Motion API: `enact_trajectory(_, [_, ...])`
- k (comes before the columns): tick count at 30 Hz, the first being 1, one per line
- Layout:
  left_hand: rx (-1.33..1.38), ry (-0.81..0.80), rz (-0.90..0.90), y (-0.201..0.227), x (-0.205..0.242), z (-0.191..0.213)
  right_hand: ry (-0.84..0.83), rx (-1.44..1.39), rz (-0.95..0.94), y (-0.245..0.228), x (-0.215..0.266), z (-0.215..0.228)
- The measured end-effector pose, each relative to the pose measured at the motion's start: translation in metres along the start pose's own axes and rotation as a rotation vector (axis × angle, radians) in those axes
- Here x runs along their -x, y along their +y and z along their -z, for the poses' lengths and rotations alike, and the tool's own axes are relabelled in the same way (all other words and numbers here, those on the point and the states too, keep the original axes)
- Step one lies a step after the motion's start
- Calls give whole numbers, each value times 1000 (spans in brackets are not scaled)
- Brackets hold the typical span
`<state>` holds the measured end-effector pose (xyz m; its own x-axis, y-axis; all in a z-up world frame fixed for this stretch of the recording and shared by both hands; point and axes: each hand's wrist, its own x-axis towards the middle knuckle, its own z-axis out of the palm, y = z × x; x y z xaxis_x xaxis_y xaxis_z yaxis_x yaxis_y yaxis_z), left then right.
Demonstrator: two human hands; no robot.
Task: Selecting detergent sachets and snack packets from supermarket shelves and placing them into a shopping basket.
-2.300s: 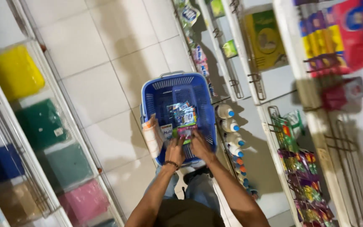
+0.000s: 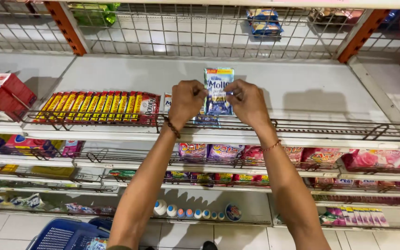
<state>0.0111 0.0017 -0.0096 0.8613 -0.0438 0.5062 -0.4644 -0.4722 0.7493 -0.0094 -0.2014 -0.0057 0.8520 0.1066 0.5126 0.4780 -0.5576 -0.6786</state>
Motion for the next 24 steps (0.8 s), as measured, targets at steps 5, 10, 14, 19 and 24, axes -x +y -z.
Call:
enact_trajectory(5, [-179,-35,-22,-28,-6,-11,-152,50,-37,16,-6,-7])
enact_trajectory(10, [-318,-122,-5,-30,-9,-14,-264,184,-111,-13,-5,1])
enact_trajectory(14, [-315,-91,83,-31,-7,-18,-349,306,-256,-29,-5,4])
enact_trajectory(19, [-322,-22,180,-22,-4,-17,-390,336,-288,-27,-6,6])
enact_trajectory(24, [-400,33,169,-3,4,-9,-358,280,-299,-33,-4,7])
